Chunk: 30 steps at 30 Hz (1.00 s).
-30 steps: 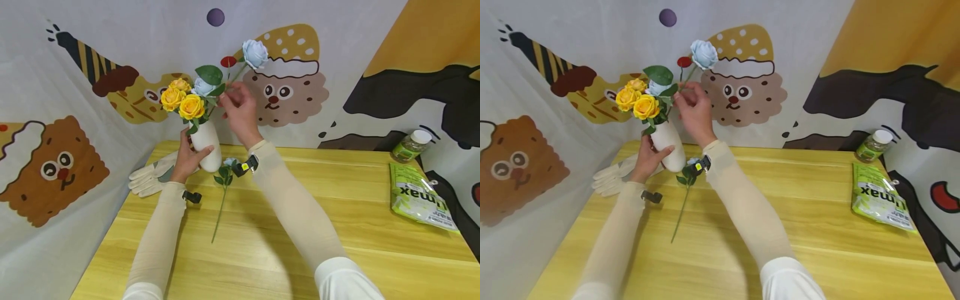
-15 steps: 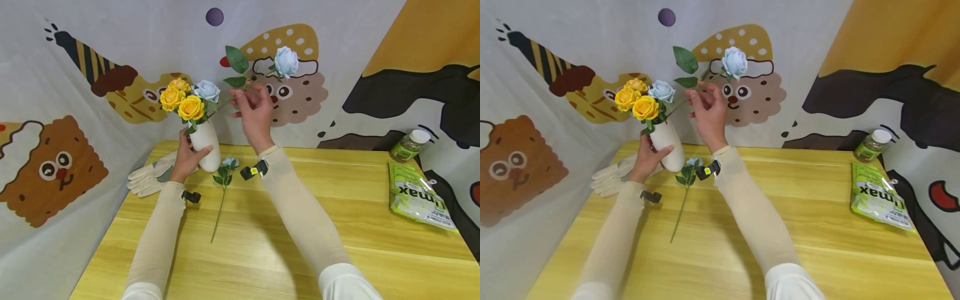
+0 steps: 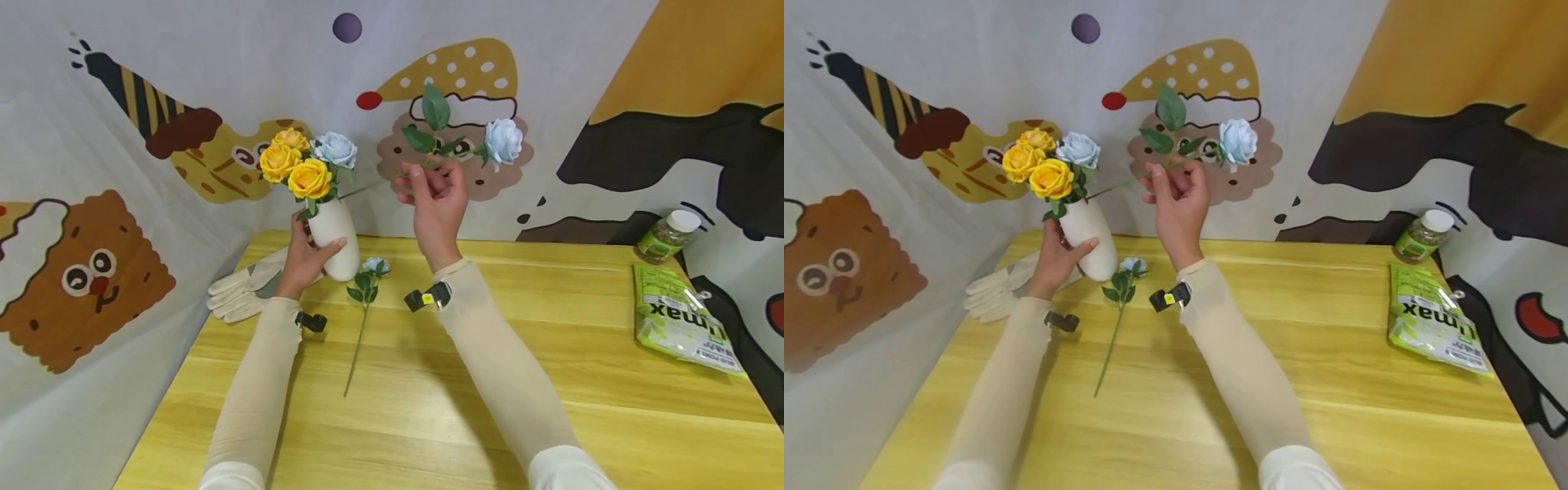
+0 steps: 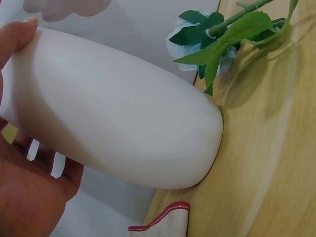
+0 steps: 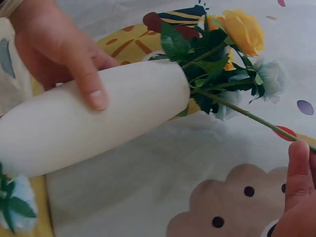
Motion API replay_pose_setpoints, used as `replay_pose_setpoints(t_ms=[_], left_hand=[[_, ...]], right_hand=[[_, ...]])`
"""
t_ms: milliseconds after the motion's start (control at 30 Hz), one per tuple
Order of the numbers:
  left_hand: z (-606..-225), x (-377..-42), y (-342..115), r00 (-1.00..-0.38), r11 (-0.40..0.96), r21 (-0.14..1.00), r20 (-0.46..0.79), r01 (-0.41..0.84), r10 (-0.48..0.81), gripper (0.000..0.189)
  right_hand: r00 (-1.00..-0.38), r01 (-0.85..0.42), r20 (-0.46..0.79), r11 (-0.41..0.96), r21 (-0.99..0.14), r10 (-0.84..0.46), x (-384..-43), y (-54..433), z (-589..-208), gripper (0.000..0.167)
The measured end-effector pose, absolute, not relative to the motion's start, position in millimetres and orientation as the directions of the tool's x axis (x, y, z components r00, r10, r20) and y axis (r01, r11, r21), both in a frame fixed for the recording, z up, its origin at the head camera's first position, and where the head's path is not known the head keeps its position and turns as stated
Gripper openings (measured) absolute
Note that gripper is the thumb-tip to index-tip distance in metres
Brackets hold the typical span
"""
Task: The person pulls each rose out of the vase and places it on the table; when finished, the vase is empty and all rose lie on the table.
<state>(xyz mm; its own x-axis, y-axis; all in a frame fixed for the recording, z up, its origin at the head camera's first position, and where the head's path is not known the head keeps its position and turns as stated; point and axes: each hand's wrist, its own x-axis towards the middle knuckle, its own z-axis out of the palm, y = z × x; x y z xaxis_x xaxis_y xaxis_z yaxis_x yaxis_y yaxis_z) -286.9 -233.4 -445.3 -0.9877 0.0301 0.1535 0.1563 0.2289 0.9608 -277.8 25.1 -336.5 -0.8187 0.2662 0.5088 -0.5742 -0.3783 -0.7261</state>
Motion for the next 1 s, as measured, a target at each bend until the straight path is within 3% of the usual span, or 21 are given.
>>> replay_pose_setpoints(t_ms=[233, 467, 767, 1000], left_hand=[[-447, -288, -235, -0.979, 0.213, 0.956, 0.199, 0.201, 0.033, 0.089], [-448, -285, -236, -0.977, 0.21, 0.954, 0.213, 0.214, 0.027, 0.088], [-449, -285, -235, -0.979, 0.227, 0.953, 0.201, 0.201, 0.021, 0.087], [-450, -285, -233, -0.977, 0.225, 0.952, 0.211, 0.208, 0.012, 0.086]], right_hand=[[-0.802, -0.595, 0.509, -0.341, -0.728, 0.314, -269, 26, -365, 0.015], [-0.853, -0.52, 0.452, -0.338, -0.785, 0.262, -259, 32, -395, 0.028], [-0.937, -0.346, 0.314, -0.277, -0.896, 0.154, -250, 45, -422, 0.037], [-0.99, -0.139, 0.129, -0.246, -0.959, 0.058, -245, 49, -437, 0.042]])
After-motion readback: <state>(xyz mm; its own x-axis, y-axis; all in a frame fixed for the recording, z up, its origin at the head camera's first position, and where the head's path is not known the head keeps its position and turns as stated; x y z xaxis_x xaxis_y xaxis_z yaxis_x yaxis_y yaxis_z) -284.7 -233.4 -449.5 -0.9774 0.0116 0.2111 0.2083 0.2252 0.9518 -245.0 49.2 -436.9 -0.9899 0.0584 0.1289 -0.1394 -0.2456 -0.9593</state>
